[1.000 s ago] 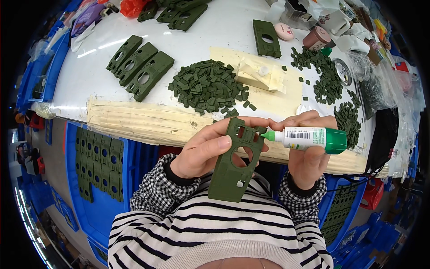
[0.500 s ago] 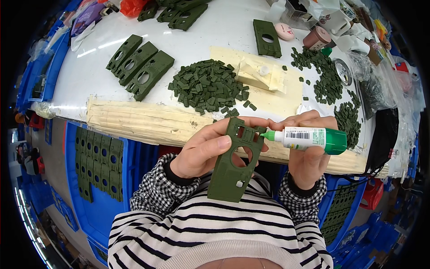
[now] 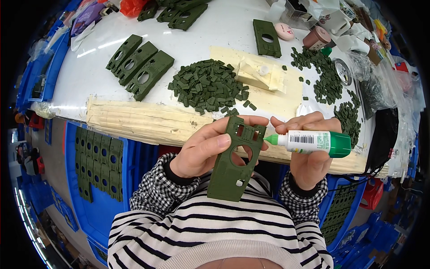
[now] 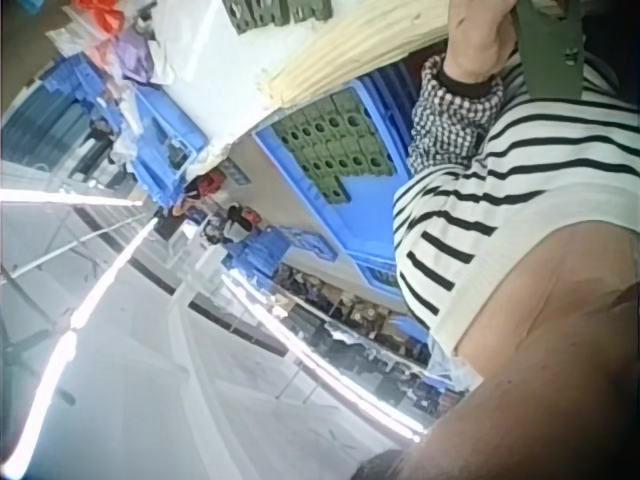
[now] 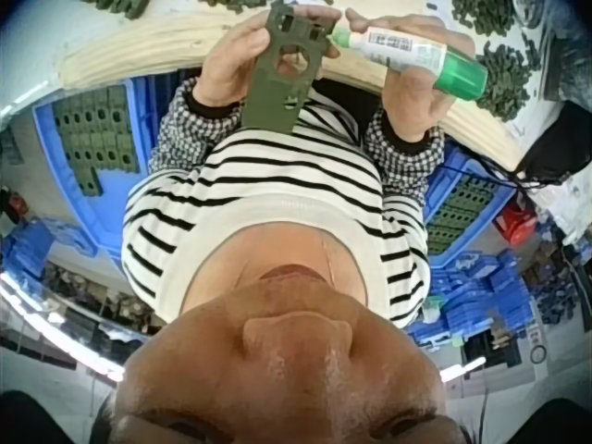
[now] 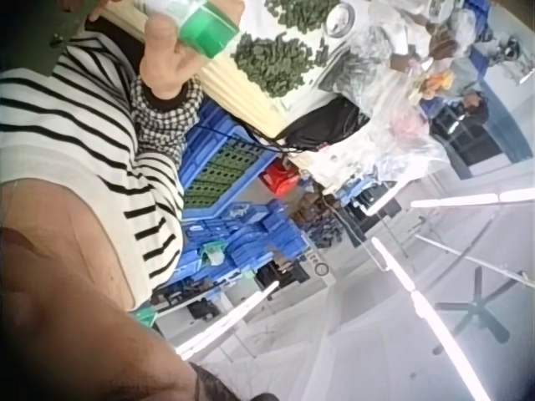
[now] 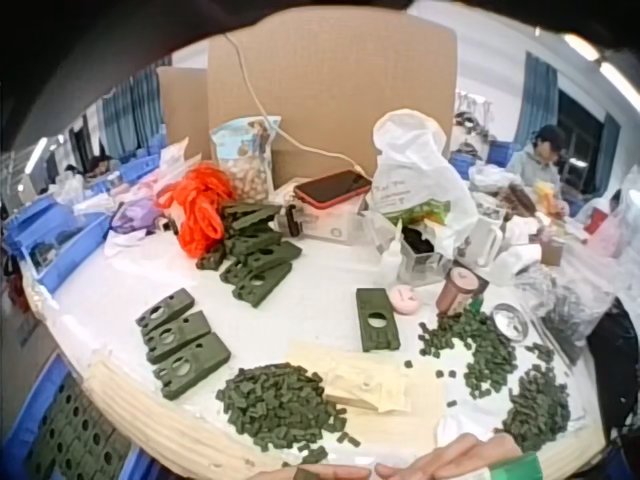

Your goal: The user is applying glue to toy tank components and assembling them at a workbench.

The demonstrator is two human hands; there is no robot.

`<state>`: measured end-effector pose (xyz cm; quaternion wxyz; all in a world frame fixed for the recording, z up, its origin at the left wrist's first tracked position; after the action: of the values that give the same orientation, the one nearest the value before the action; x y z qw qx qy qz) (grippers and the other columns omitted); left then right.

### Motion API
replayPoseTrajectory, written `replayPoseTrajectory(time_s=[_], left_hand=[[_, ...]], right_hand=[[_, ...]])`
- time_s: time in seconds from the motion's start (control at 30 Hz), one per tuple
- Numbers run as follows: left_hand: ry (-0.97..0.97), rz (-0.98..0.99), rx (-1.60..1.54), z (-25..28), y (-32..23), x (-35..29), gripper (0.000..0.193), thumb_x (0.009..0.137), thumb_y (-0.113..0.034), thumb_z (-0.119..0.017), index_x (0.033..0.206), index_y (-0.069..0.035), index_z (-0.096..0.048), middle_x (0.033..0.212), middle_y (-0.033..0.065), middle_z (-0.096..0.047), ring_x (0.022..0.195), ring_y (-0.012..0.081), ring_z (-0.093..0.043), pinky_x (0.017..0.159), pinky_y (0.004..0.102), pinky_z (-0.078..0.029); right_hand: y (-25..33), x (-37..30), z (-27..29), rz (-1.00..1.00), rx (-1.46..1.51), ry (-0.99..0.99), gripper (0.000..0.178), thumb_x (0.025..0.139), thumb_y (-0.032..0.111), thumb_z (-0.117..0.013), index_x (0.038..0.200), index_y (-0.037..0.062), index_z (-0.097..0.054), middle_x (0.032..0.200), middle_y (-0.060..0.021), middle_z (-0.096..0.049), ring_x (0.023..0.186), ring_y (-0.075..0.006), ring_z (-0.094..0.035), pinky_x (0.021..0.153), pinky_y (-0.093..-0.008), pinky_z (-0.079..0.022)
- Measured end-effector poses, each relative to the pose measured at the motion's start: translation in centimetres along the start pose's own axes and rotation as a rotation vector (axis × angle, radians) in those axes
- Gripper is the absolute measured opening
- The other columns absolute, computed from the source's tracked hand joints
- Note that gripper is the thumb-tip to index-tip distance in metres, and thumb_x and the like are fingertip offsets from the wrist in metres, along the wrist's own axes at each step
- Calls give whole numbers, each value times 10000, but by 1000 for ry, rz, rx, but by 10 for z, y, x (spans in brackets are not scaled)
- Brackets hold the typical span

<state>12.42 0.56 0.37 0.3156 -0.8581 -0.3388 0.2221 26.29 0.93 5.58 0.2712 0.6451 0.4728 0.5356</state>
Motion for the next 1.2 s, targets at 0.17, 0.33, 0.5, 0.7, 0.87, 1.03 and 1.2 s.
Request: replayPoseTrajectory(time_s=[0.17,0.33,0.5,0.7,0.87,1.03,1.2], left_hand=[[122,-87,-72,-2,-2,0,667,871,-369,-492,1333,74,-302,1233,219,-446,1030,257,-546,841,368,-492],[172,-106,-104,-3,-3,-1,577,914,-303,-445,1331,73,-306,1317,208,-403,1129,270,-511,927,386,-453],[163,-118,-83,-2,-3,0,584,909,-309,-453,1327,73,-312,1309,209,-410,1122,268,-515,920,382,-458],[179,-117,-57,-4,-5,0,591,904,-322,-457,1324,72,-322,1296,205,-425,1124,255,-513,917,372,-457],[164,-113,-86,-4,-5,0,586,906,-315,-456,1328,68,-320,1285,206,-435,1108,243,-520,905,363,-461],[-12,-51,-11,4,-8,-4,851,787,-493,-585,1353,51,-257,1091,239,-522,869,252,-603,717,371,-557],[-151,-633,153,36,-87,-37,751,840,-342,-612,1378,10,-224,1155,179,-531,1105,280,-513,871,384,-496]], right_hand=[[-1,0,-3,-12,30,31,457,839,358,-625,1023,-14,-433,941,-184,-544,877,-305,-622,859,-498,-500],[0,0,-5,8,18,56,450,832,338,-640,1029,-14,-439,958,-191,-549,874,-314,-621,861,-497,-498],[-1,0,-3,19,1,78,451,830,331,-644,1032,-16,-440,959,-193,-550,876,-317,-620,863,-496,-497],[2,0,-4,21,-6,70,444,837,328,-635,1031,-19,-437,956,-197,-548,877,-310,-619,861,-494,-498],[1,2,-5,1,-13,66,440,849,345,-613,1021,-18,-434,945,-194,-540,870,-312,-620,856,-498,-502],[-4,2,9,-74,78,-72,464,861,426,-557,1006,3,-435,908,-147,-527,862,-304,-621,843,-507,-510],[-2,1,18,-80,108,-149,464,859,477,-536,981,39,-441,900,-100,-515,845,-259,-616,846,-492,-513]])
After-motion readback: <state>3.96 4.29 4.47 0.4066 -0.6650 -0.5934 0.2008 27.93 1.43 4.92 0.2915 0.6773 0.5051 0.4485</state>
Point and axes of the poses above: each hand's wrist, its own x-axis towards the middle knuckle, its own z-axis out of the back of the hand, y = z × x, the point moved 8 cm from there along x, towards the middle knuckle
